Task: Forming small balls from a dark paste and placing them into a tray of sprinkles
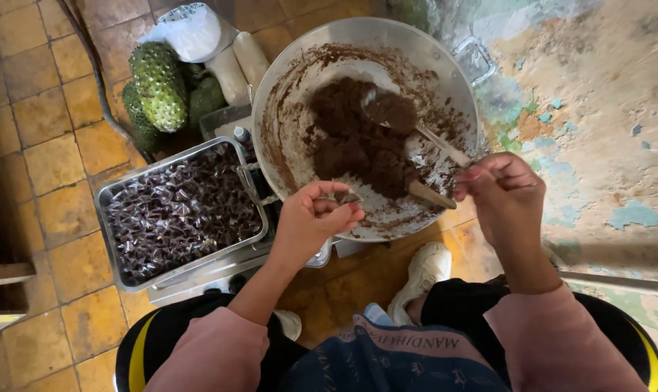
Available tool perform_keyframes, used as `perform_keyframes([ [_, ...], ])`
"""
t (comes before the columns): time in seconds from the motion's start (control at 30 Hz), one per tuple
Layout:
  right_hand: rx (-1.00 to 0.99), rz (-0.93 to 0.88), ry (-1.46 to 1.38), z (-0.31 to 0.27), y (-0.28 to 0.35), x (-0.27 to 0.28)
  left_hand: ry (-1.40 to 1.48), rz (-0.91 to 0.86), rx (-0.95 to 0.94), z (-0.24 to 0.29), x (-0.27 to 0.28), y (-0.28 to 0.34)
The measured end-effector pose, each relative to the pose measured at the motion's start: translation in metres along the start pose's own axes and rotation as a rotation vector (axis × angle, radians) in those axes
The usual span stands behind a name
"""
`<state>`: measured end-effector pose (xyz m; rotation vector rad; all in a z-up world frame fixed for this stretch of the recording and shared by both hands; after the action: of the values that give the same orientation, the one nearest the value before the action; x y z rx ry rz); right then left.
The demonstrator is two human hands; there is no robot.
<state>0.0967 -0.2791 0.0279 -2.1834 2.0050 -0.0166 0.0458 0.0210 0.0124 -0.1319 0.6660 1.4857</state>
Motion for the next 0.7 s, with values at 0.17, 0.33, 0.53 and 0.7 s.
perform_keyframes([
  [0.17,-0.056,-0.043,0.146,-0.001,0.011,-0.015,0.065,0.049,0.079,0.002,0.001,0.0],
  [0.33,0.06,-0.209,0.273,0.0,0.018,-0.019,0.061,0.067,0.066,0.0,0.006,-0.001],
  [0.53,0.044,-0.241,0.373,0.008,0.023,-0.024,0.089,0.053,0.078,-0.006,0.012,-0.003],
  [0.7,0.123,-0.109,0.49,0.017,0.018,-0.021,0.107,0.053,0.068,-0.002,0.009,-0.002],
])
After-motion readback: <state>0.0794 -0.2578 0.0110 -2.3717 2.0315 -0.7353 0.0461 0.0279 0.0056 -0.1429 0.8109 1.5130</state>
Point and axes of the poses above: each hand's wrist, its own y-axis away from the middle knuckle, its own x-axis out of the back of the hand, z = x × y, the point moved 1 cm from there along -y, towards the middle knuckle, and after that the axes turned 9 degrees about y, right-handed, at the moved point
